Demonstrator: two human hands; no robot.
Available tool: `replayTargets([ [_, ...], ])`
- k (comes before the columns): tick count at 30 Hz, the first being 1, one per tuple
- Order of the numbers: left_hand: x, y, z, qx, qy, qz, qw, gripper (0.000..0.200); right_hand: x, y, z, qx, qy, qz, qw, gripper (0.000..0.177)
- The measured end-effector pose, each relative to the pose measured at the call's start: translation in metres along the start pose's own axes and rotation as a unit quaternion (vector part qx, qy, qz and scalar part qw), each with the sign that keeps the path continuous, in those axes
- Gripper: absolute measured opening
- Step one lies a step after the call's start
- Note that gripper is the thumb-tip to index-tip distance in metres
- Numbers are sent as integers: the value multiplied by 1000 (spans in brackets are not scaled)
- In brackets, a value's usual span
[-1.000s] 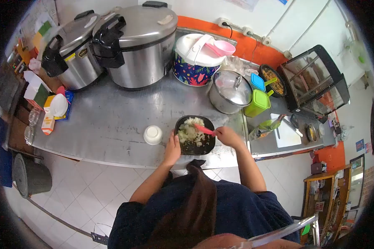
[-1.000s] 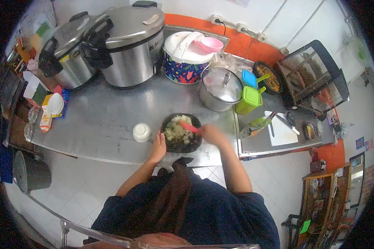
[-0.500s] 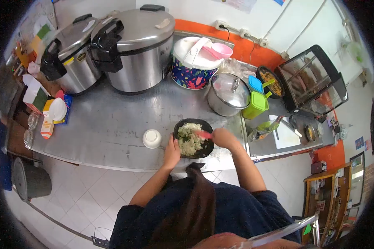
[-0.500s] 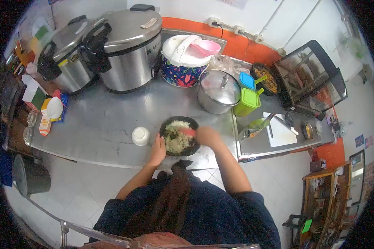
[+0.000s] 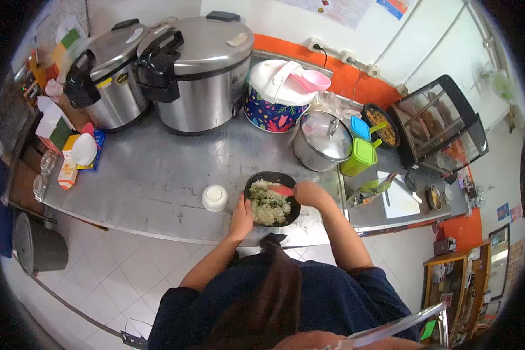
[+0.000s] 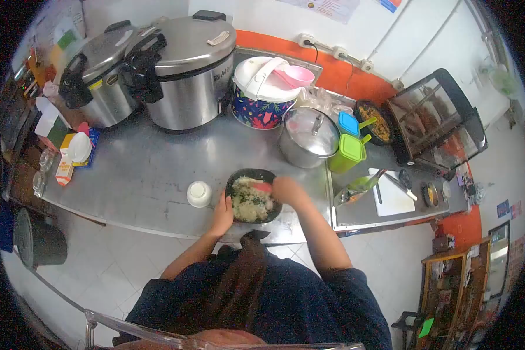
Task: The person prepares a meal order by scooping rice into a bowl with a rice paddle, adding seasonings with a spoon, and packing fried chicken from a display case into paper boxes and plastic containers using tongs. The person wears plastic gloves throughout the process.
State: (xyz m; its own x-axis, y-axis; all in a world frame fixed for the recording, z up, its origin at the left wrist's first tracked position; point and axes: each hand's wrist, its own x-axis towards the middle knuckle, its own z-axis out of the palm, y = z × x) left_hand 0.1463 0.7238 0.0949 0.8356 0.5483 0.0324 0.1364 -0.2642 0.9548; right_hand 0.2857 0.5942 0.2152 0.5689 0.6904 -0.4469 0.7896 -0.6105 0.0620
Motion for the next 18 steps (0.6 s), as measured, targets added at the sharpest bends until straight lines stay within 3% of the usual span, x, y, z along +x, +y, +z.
replayTargets([
  [1, 0, -2, 1, 17, -1, 13, 1000, 41, 11, -4, 12, -2, -1, -4, 1000, 17],
  [3, -1, -5, 2, 36, 0, 24, 999, 41, 40, -23, 45, 44, 128, -4, 991, 16],
  [4, -1, -4, 4, 47, 15, 14, 999, 40, 45, -27, 54, 45, 125, -7, 991, 16],
  [6, -4, 2, 2, 58, 28, -2, 998, 40, 50, -34, 70, 34, -3, -67, 997, 16],
  [8, -4, 18, -9, -1, -53, -99, 994, 46, 39, -19, 74, 38, -14, -66, 997, 19],
  [9, -2, 14, -8, -1, -52, -95, 994, 46, 35, -8, 72, 39, -22, -62, 997, 22],
  [11, 1, -7, 1, 41, 16, 7, 999, 43, -7, -7, 10, 30, -8, 1, 1000, 24],
  [14, 7, -34, 8, -4, 2, 30, 1000, 46, -26, 19, -3, -31, -63, -2, 998, 25],
  [18, 0, -20, 5, -20, -44, -40, 998, 49, -10, -5, 30, 1, -67, -69, 995, 23],
])
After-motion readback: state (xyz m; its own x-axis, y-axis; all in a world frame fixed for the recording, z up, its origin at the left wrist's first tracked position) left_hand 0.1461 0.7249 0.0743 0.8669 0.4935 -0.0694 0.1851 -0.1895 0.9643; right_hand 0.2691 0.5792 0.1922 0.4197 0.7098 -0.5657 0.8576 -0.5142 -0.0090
